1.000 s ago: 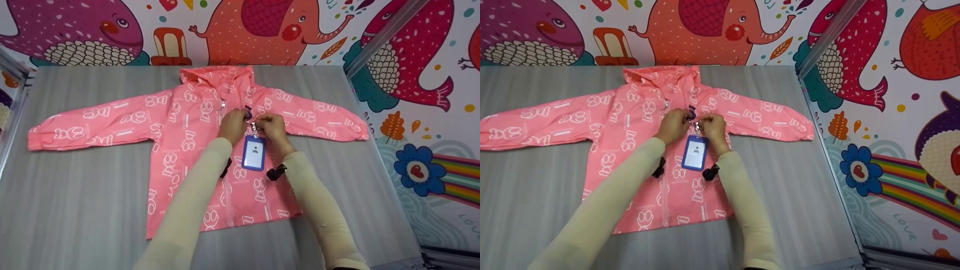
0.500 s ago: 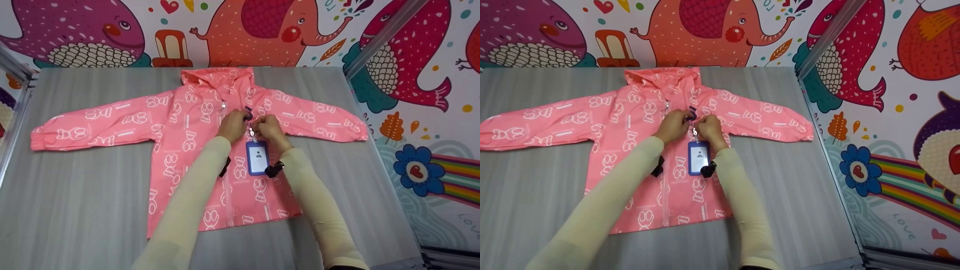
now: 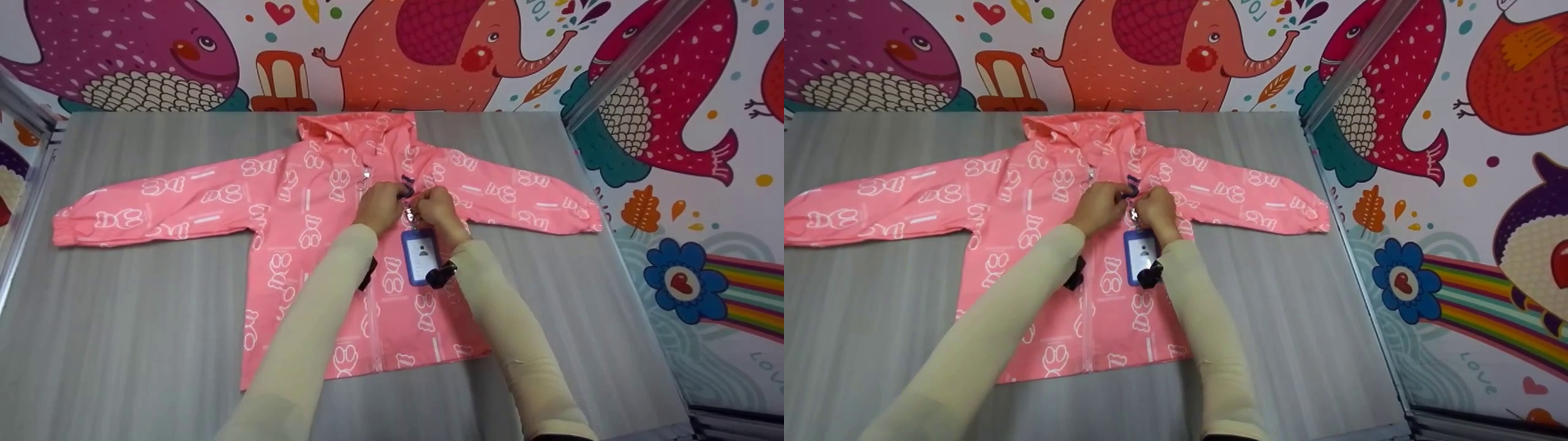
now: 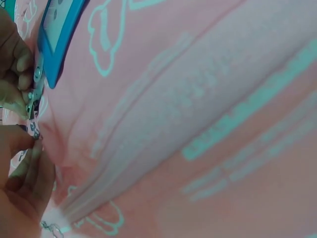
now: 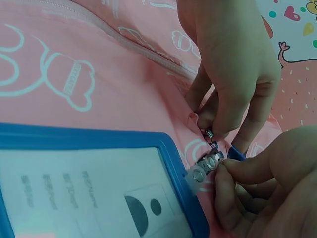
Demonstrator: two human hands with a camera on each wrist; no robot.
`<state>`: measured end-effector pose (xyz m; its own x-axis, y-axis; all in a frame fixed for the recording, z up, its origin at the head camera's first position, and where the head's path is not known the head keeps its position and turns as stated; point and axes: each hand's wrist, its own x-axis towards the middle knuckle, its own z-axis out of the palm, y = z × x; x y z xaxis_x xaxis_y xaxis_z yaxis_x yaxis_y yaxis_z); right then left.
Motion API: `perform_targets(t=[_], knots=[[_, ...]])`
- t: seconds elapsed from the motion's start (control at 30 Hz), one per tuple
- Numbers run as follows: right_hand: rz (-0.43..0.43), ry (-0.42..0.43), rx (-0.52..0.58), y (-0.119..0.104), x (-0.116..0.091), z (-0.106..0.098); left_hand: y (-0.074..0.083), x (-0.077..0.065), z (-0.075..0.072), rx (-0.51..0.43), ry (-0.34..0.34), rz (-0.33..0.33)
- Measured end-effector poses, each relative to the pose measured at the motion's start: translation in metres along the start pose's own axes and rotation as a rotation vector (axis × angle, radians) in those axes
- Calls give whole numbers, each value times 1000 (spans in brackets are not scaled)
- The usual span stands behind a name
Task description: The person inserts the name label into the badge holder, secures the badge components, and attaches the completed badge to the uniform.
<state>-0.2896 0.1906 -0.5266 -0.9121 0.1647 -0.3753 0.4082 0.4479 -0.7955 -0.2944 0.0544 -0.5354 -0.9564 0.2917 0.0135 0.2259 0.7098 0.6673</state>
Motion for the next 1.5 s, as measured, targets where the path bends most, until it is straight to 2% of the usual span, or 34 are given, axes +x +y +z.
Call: perform_targets(t=[0.17, 0.4, 0.6, 0.8, 1.07, 1.23, 1.5], knots=[[-45, 64, -163, -4, -3, 1, 3, -1, 0, 42, 30, -1], [-95, 117, -287, -8, -7, 5, 8, -3, 4, 96, 68, -40], [-102, 171, -366, -9, -9, 13, 10, -2, 9, 130, 110, -86], [-140, 207, -354, -10, -9, 18, 14, -2, 10, 107, 125, -141], [-239, 233, -273, -7, -6, 18, 16, -3, 9, 60, 137, -144], [-290, 243, -242, -4, -5, 16, 16, -5, 9, 29, 148, -118], [-288, 242, -151, 1, -2, 16, 11, -8, 8, 2, 122, -76]])
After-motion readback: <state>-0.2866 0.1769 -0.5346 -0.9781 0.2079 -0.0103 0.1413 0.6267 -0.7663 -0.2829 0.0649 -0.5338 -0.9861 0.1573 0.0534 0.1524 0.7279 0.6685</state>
